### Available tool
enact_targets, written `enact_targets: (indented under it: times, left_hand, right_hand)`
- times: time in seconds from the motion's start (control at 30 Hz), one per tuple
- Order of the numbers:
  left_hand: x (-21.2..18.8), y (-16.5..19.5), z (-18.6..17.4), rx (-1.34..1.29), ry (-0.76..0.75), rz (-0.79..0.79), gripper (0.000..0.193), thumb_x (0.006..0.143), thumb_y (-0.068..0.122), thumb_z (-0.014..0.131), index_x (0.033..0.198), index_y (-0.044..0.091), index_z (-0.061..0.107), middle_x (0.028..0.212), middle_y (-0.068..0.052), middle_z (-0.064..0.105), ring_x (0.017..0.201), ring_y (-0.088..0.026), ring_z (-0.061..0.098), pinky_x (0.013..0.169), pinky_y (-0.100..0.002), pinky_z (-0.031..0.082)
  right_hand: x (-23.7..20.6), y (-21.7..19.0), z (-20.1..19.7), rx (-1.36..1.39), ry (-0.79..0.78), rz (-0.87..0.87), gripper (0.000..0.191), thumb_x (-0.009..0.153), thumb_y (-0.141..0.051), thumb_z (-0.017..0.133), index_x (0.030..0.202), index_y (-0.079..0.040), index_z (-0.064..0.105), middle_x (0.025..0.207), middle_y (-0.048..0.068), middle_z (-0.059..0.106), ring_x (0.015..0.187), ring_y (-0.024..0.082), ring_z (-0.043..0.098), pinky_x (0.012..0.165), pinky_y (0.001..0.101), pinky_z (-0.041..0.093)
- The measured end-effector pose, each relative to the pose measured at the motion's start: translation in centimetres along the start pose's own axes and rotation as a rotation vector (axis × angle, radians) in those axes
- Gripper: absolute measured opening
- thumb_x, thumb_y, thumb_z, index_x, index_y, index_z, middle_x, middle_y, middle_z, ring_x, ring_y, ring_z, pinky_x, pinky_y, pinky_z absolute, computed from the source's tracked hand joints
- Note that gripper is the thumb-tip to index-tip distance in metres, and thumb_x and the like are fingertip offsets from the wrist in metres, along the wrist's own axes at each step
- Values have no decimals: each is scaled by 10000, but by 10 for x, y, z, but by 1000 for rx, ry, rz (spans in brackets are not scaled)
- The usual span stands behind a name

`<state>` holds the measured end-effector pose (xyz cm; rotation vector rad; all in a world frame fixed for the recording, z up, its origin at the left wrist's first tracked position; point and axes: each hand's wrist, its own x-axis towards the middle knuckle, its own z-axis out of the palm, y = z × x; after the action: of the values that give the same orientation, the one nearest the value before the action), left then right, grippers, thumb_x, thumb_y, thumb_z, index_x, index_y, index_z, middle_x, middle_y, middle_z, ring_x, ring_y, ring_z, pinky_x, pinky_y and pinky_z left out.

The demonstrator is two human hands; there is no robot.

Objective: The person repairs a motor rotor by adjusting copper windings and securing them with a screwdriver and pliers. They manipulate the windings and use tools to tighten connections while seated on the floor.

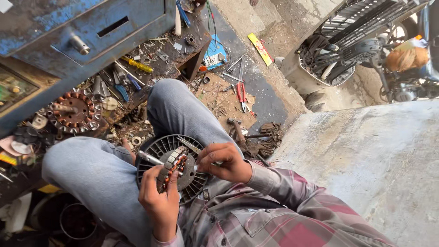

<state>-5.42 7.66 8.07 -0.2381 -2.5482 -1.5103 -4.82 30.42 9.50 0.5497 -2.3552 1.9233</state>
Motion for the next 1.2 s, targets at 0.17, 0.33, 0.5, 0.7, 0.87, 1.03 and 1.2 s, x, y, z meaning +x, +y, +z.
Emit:
enact_targets:
  times: [0.17, 0.33, 0.5, 0.7, 0.87, 1.03, 1.2]
  left_hand:
    - [9, 2, 3, -19, 6, 15, 272, 875, 79, 802, 1056, -20, 624, 1025, -166, 692, 929, -333, 701, 822, -399, 556]
    - [3, -15, 6, -43, 96, 131, 261, 939, 64, 799, 1096, -57, 629, 1019, -197, 673, 932, -364, 674, 825, -421, 544]
    - [3, -34, -8, -147, 25, 67, 336, 949, 208, 767, 1149, -22, 626, 1099, -174, 662, 1007, -350, 688, 859, -411, 562]
    - [12, -38, -19, -320, -22, -57, 304, 944, 236, 638, 1120, -11, 632, 1047, -153, 657, 893, -260, 681, 788, -350, 564]
    - [9, -44, -15, -405, -47, -109, 307, 928, 256, 640, 1068, -18, 644, 943, -116, 633, 812, -207, 653, 686, -310, 530]
    - [9, -45, -14, -419, -41, -73, 277, 932, 245, 649, 1045, -8, 641, 931, -96, 616, 759, -174, 638, 677, -295, 514]
    - [13, -41, -14, -411, -44, -136, 212, 881, 173, 696, 984, -9, 655, 869, -72, 608, 691, -134, 600, 624, -280, 466]
  right_hand:
    - [5, 12, 0, -2, 65, 38, 89, 892, 39, 762, 946, -15, 716, 941, 112, 745, 884, 227, 755, 787, 333, 602]
    - [14, 18, 16, 216, 190, 73, 145, 764, 64, 683, 874, -27, 706, 833, 88, 709, 707, 168, 680, 648, 276, 541]
    - [32, 20, 27, -102, -36, -56, 132, 860, 142, 716, 955, 61, 673, 948, 179, 716, 846, 262, 738, 731, 332, 590]
    - [57, 30, 42, -218, -60, -334, 204, 790, 155, 731, 958, 39, 740, 919, 154, 722, 809, 263, 728, 712, 352, 603]
    - [67, 35, 39, -305, -199, -426, 222, 791, 101, 761, 998, 22, 763, 948, 165, 737, 834, 289, 734, 728, 359, 608]
    - [72, 32, 30, -228, -334, -359, 285, 730, 61, 705, 1000, -1, 771, 947, 148, 755, 840, 289, 734, 760, 378, 611]
    - [74, 34, 37, -156, -306, -386, 242, 767, 73, 685, 985, 7, 765, 912, 151, 748, 820, 275, 743, 739, 361, 623]
